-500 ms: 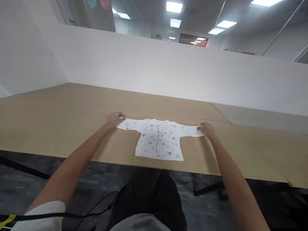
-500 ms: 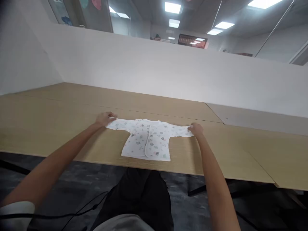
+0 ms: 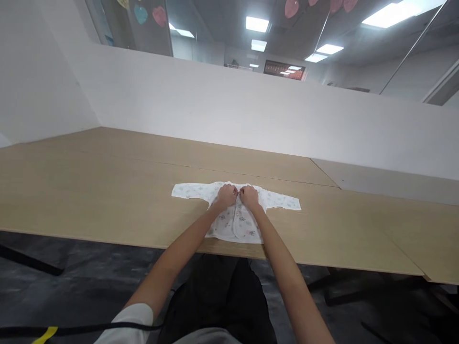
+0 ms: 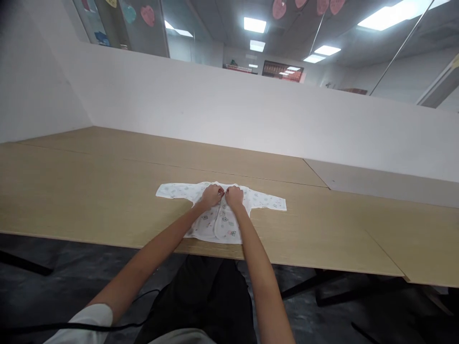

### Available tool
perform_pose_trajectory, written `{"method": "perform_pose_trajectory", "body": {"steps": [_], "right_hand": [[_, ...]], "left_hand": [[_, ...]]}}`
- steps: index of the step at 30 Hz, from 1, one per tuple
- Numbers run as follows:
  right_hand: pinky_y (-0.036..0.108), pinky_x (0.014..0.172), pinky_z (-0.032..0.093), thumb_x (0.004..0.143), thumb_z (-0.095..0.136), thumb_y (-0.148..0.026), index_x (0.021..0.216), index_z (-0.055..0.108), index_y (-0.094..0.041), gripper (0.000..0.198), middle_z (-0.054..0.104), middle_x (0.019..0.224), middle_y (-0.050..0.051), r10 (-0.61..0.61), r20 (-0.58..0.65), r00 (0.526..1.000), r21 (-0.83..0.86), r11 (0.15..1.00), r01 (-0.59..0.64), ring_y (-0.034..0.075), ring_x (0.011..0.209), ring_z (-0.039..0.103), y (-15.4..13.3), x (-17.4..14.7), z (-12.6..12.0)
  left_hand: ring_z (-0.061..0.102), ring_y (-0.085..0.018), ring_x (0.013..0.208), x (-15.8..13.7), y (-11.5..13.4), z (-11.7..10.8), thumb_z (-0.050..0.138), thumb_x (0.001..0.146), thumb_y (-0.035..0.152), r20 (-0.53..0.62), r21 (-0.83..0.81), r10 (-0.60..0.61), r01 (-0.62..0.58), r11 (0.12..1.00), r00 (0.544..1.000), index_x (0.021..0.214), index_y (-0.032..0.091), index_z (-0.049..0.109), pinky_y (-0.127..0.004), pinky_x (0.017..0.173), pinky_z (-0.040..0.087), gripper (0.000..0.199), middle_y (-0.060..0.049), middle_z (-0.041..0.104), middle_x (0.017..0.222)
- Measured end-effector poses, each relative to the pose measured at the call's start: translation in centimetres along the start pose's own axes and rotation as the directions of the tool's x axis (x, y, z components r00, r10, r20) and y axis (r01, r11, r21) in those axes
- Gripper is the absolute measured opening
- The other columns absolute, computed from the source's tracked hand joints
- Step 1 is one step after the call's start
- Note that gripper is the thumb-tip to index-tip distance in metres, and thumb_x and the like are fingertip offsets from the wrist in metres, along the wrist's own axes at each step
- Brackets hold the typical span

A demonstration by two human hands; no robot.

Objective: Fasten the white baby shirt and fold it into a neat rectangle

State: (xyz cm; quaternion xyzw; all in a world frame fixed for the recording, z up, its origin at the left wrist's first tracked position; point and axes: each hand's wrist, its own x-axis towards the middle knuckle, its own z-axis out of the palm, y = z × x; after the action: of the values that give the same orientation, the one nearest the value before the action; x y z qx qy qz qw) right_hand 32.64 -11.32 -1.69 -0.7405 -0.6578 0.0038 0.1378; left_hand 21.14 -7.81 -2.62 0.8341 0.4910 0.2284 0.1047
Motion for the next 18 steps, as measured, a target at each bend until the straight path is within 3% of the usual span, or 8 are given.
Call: {"method": "perform_pose_trajectory", "body": {"steps": [6, 13, 18], "right_hand": [[0.025, 0.078, 0.035, 0.088, 0.043, -0.020, 0.100, 0.068, -0.018, 0.028, 0.059, 0.100, 0.009, -0.017, -0.044, 0.999, 0.059, 0.998, 0.020, 0.019, 0.094, 0.051, 0.8, -0.2, 0.4], [0.021, 0.076, 0.033, 0.083, 0.051, -0.018, 0.089, 0.066, -0.014, 0.016, 0.059, 0.092, 0.006, -0.014, -0.111, 0.994, 0.168, 0.985, 0.032, 0.014, 0.088, 0.050, 1.0, -0.3, 1.0], [0.021, 0.076, 0.033, 0.082, 0.052, -0.019, 0.084, 0.065, -0.011, 0.016, 0.059, 0.091, 0.007, 0.030, -0.148, 0.989, 0.250, 0.968, 0.008, 0.015, 0.088, 0.049, 1.1, -0.3, 1.3]], "left_hand": [[0.058, -0.018, 0.090, 0.3, -1.0, 0.3, 0.052, 0.078, 0.022, 0.033, -0.219, -0.023, 0.030, 0.975, 0.999, 0.093, 0.014, 0.067, -0.029, 0.085, 0.044, 0.023, -0.007, 0.064, 0.094], [0.056, -0.017, 0.089, 0.2, -1.0, 0.9, 0.050, 0.078, 0.020, -0.025, -0.173, -0.031, 0.026, 0.985, 0.999, 0.088, 0.016, 0.067, -0.028, 0.085, 0.043, 0.019, -0.004, 0.064, 0.092], [0.054, -0.015, 0.090, 0.2, -1.4, 1.2, 0.048, 0.080, 0.018, -0.052, -0.203, 0.038, -0.048, 0.978, 0.998, 0.088, 0.015, 0.065, -0.026, 0.087, 0.042, 0.019, -0.004, 0.062, 0.093]]}}
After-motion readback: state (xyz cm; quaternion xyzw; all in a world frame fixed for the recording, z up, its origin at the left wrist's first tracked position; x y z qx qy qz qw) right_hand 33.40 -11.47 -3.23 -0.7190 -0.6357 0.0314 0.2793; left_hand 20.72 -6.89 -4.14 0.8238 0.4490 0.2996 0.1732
